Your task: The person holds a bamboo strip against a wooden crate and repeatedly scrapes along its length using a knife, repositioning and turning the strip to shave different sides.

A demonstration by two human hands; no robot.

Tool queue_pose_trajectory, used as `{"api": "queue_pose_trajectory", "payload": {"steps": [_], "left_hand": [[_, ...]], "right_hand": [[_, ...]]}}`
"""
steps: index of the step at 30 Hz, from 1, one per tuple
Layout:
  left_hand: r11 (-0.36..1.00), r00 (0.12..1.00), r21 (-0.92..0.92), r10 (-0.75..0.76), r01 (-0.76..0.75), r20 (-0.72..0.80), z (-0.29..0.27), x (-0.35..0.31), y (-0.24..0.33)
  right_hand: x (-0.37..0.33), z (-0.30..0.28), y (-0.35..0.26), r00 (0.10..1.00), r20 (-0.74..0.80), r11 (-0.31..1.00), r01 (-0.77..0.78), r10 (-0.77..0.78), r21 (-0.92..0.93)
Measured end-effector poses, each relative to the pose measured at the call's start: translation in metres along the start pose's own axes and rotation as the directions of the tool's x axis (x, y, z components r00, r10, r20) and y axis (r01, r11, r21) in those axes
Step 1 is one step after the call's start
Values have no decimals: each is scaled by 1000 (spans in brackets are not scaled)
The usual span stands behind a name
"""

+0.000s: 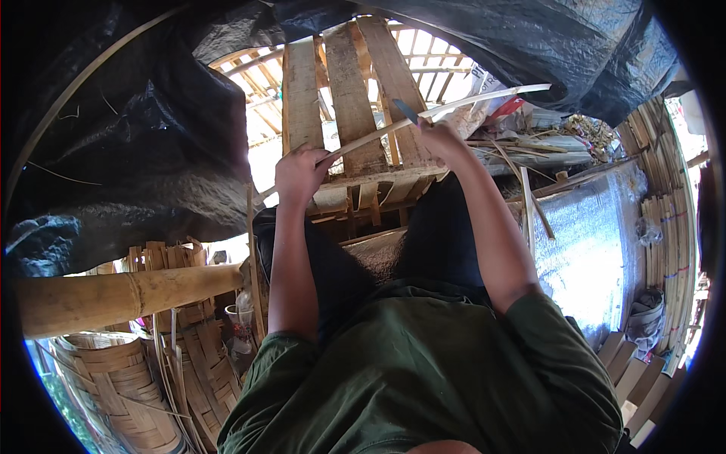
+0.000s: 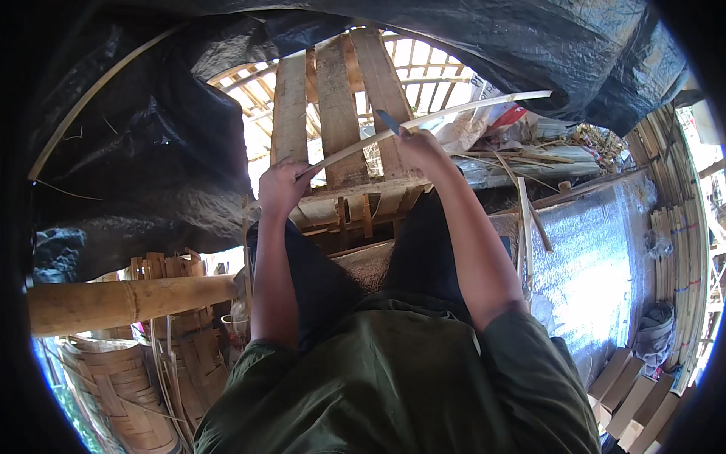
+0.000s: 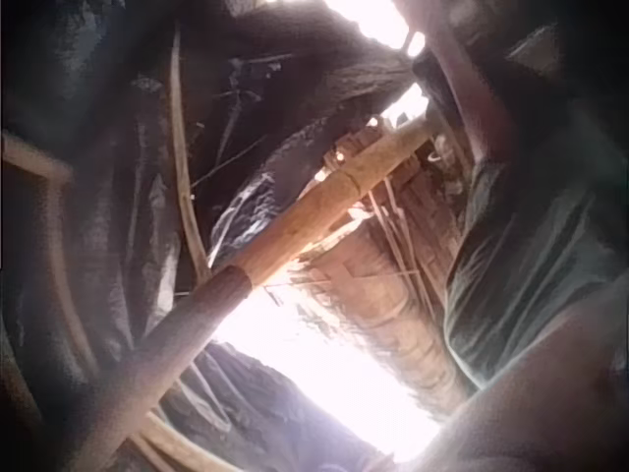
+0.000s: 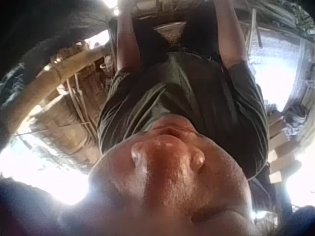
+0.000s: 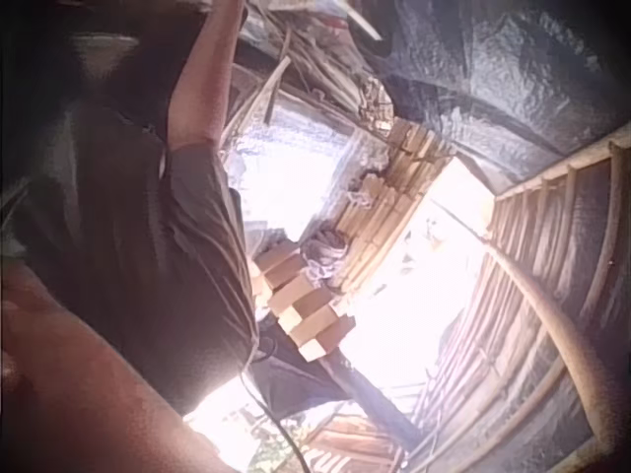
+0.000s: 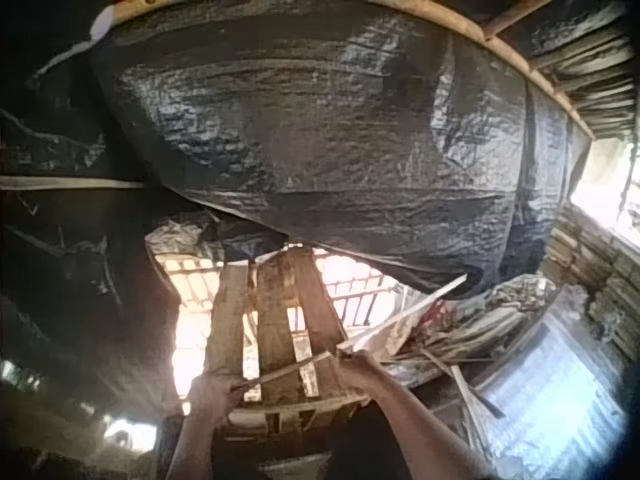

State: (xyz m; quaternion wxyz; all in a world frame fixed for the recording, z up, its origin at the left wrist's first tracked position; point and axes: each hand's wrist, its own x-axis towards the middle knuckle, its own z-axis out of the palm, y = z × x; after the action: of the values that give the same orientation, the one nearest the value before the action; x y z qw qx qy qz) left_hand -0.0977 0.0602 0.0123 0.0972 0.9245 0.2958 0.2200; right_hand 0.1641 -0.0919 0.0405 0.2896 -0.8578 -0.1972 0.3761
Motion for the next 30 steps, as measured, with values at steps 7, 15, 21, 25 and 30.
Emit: {"api": "queue_pose_trajectory", "payload": {"steps": [7, 15, 21, 25, 30], "left_hand": [[1000, 996, 1, -27, 27, 88, -21, -1, 29], [996, 995, -46, -69, 73, 76, -16, -7, 47], [998, 997, -44, -40, 43, 65, -5, -10, 40], [995, 992, -51, -77, 82, 95, -10, -7, 43], [988, 987, -113, -86, 102, 138, -9, -1, 43]], "right_hand": [[-8, -9, 50, 984, -115, 854, 173, -134, 491], [43, -20, 77, 890, -398, 969, 245, -222, 7], [24, -2, 42, 889, -378, 956, 180, -259, -232], [6, -3, 20, 965, -173, 976, 176, -197, -128], [23, 16, 29, 884, -326, 922, 235, -334, -307]]}}
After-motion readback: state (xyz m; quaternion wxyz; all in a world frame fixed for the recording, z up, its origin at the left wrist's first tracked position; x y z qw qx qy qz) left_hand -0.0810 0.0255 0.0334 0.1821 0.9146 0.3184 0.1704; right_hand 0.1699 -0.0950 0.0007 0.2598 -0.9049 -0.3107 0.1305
